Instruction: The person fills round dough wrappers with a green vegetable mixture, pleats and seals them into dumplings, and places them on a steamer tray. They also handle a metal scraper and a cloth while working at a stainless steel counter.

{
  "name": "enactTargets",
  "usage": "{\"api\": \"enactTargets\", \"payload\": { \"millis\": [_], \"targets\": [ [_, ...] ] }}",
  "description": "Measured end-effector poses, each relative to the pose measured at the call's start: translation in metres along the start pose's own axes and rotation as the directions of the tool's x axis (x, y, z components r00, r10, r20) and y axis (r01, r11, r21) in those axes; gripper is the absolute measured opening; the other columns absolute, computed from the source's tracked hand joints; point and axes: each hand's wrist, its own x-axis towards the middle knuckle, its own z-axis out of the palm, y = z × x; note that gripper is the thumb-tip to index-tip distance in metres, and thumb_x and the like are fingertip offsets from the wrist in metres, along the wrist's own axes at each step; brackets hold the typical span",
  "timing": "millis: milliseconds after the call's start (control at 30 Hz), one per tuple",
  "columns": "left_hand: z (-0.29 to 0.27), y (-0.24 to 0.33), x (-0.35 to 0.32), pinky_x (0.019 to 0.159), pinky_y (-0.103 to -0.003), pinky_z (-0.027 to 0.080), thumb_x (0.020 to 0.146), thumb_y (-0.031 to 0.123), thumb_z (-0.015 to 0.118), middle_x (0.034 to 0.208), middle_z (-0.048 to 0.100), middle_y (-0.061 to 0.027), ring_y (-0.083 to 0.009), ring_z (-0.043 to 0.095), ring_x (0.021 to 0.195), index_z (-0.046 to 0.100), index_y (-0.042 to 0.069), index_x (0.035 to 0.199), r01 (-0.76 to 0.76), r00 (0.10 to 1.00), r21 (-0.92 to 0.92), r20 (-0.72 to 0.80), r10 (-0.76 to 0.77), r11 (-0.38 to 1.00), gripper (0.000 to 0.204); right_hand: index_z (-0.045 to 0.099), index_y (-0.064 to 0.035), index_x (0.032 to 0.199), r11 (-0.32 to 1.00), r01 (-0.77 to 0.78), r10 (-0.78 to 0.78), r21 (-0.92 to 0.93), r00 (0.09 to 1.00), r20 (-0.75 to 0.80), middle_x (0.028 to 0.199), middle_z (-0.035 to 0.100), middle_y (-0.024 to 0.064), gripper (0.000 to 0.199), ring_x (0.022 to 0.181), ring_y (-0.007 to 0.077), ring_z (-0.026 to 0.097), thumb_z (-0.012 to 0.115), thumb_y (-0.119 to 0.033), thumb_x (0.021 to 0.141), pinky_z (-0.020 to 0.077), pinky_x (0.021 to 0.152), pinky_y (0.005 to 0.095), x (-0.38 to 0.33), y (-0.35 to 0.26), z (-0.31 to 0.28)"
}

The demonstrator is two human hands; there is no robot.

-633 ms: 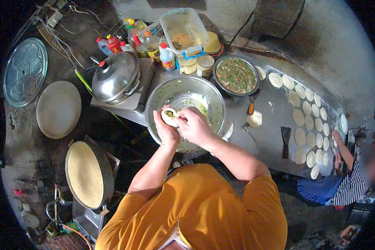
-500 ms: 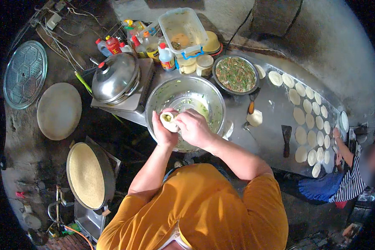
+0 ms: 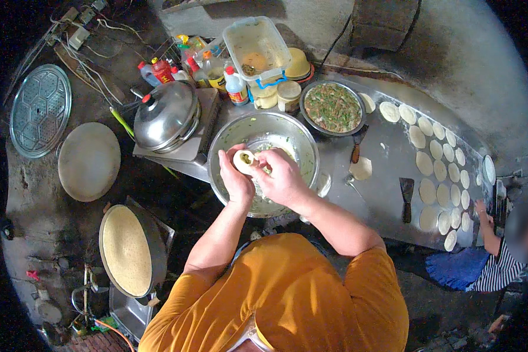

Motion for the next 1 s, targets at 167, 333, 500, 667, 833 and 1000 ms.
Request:
{"api": "enactTargets", "payload": {
  "millis": [167, 333, 500, 667, 833, 1000],
  "targets": [
    [-0.027, -0.013, 0.010, 0.079, -0.036, 0.050, 0.099, 0.053, 0.032, 0.090, 0.064, -0.0099, -0.0219, 0.061, 0.084, 0.060, 0.004, 0.096, 0.144, 0.966, -0.164, 0.236, -0.103, 0.976, 0.057, 0.063, 0.0017, 0.087, 0.994, 0.106, -0.105, -0.009, 0.993, 0.053, 0.079, 0.062, 0.0112, 0.005, 0.069, 0.0188, 0.060, 0.066, 0.000, 0.084, 0.0493, 0.063, 0.0303, -0.003, 0.005, -0.003],
    [-0.021, 0.008, 0.026, 0.072, -0.034, 0.053, 0.096, 0.060, 0.034, 0.087, 0.067, -0.0113, -0.0239, 0.064, 0.077, 0.062, 0.005, 0.093, 0.552, 0.769, -0.021, 0.398, -0.500, 0.833, 0.063, 0.062, 0.0017, 0.087, 1.000, 0.019, -0.019, 0.009, 0.997, 0.079, 0.080, 0.063, 0.0114, 0.004, 0.070, 0.0179, 0.060, 0.065, 0.000, 0.085, 0.0487, 0.064, 0.0294, 0.008, 0.002, -0.010],
    [-0.007, 0.008, 0.022, 0.073, -0.031, 0.052, 0.100, 0.053, 0.032, 0.090, 0.066, -0.0109, -0.0201, 0.063, 0.082, 0.063, 0.001, 0.097, 0.058, 0.982, 0.150, 0.169, -0.083, 0.987, 0.061, 0.062, 0.0007, 0.086, 0.998, 0.022, -0.021, 0.059, 1.000, -0.008, 0.080, 0.063, 0.0120, 0.007, 0.071, 0.0226, 0.061, 0.065, -0.005, 0.086, 0.0494, 0.065, 0.0329, 0.011, 0.010, -0.001],
    [-0.010, 0.009, 0.011, 0.078, -0.031, 0.049, 0.102, 0.045, 0.029, 0.090, 0.066, -0.0099, -0.0181, 0.062, 0.082, 0.065, -0.001, 0.094, -0.152, 0.982, 0.227, 0.148, 0.120, 0.962, 0.059, 0.061, 0.0024, 0.087, 0.994, -0.009, 0.009, 0.106, 1.000, 0.000, 0.080, 0.063, 0.0084, 0.007, 0.071, 0.0128, 0.058, 0.064, -0.003, 0.088, 0.0483, 0.065, 0.0279, 0.005, 0.015, 0.007],
    [-0.021, 0.025, 0.025, 0.072, -0.031, 0.051, 0.102, 0.045, 0.032, 0.089, 0.067, -0.0109, -0.0180, 0.063, 0.077, 0.065, -0.002, 0.092, 0.453, 0.824, 0.017, 0.373, -0.426, 0.891, 0.059, 0.062, 0.0022, 0.089, 0.996, -0.038, 0.030, 0.085, 0.996, 0.088, 0.081, 0.063, 0.0080, 0.007, 0.073, 0.0120, 0.058, 0.064, -0.005, 0.089, 0.0485, 0.066, 0.0267, 0.009, 0.003, -0.003],
    [-0.006, 0.024, 0.022, 0.075, -0.032, 0.049, 0.103, 0.042, 0.030, 0.087, 0.067, -0.0088, -0.0206, 0.063, 0.075, 0.067, -0.002, 0.091, -0.083, 0.987, 0.401, 0.161, 0.019, 0.912, 0.059, 0.062, 0.0015, 0.089, 0.992, 0.048, -0.050, 0.117, 0.999, 0.007, 0.080, 0.063, 0.0095, 0.007, 0.073, 0.0144, 0.060, 0.065, -0.005, 0.088, 0.0489, 0.065, 0.0277, 0.015, 0.015, 0.005]
  ]
}}
